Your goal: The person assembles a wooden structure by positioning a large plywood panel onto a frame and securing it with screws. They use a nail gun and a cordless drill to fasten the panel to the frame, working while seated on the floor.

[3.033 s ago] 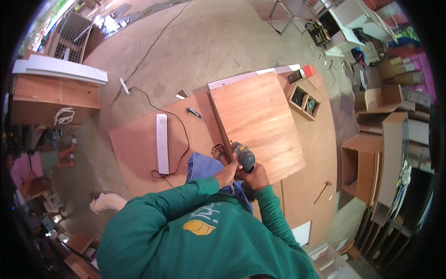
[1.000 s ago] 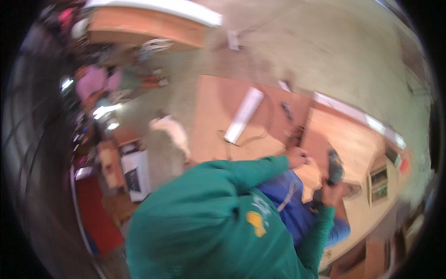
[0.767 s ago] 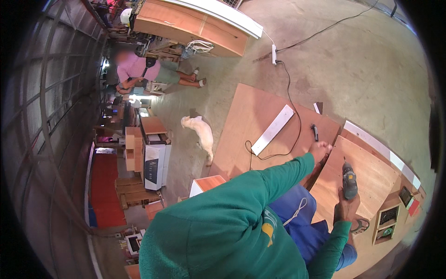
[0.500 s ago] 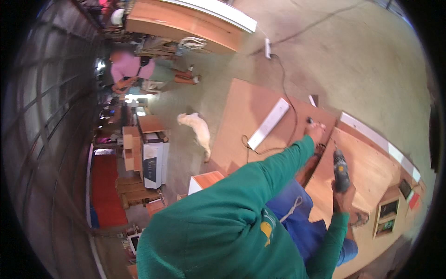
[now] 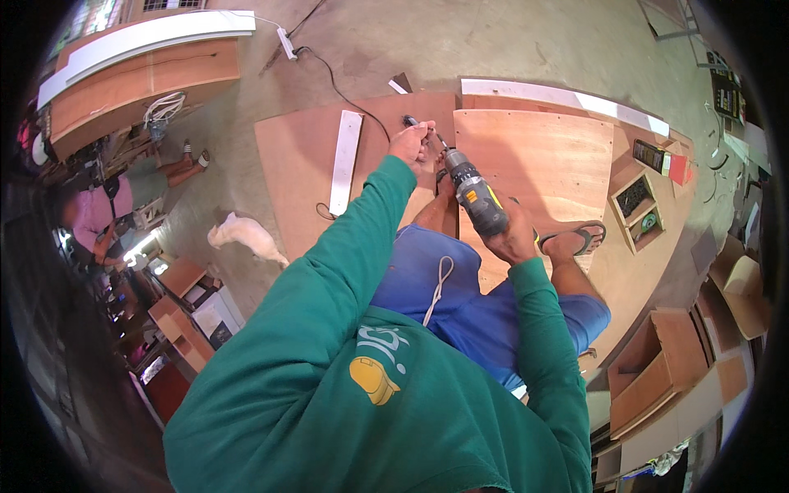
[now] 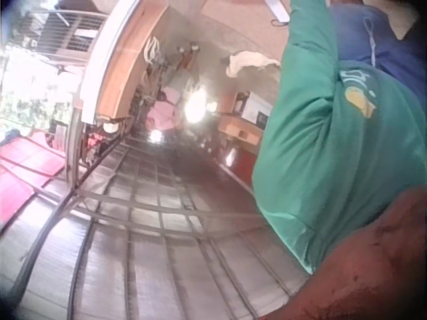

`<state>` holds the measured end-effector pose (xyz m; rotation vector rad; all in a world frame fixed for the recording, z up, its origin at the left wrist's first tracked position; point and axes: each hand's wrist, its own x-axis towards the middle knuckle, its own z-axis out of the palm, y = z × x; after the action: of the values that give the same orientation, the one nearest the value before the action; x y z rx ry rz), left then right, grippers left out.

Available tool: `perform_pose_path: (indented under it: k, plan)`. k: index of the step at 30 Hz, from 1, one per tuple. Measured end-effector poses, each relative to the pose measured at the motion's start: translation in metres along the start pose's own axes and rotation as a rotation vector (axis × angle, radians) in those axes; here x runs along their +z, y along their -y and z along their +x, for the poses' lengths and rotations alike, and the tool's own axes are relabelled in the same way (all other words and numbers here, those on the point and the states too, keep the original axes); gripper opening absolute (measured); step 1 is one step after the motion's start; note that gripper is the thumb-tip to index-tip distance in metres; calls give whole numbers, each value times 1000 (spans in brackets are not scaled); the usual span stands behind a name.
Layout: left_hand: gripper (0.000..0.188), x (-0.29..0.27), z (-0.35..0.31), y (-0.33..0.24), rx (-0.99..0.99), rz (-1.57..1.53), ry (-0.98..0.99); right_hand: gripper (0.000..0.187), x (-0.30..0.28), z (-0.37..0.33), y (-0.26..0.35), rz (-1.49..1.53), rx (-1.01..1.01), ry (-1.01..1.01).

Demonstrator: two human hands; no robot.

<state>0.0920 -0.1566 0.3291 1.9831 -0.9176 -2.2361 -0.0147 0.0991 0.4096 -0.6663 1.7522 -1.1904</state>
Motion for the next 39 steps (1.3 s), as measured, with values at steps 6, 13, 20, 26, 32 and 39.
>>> perform_pose_path:
  k: [6, 13, 20, 26, 32, 39]
  plan:
    - [24, -6, 5, 9, 2, 5, 31, 37, 3, -3, -5, -38, -53, -60]
    - [27, -9, 11, 17, 23, 6, 35, 42, -2, -2, -3, -114, 23, 61]
    - [24, -6, 16, 25, 22, -16, 9, 42, 3, -2, -12, -44, -14, 37]
    - [26, -10, 10, 20, 53, 110, 102, 47, 2, -2, -8, -61, -4, 13]
    - [26, -15, 36, 43, -108, 151, 104, 54, 7, -12, -12, -349, -1, 29]
    - [30, 24, 105, 195, -347, 29, 66, 46, 36, -39, -62, -287, 395, -91]
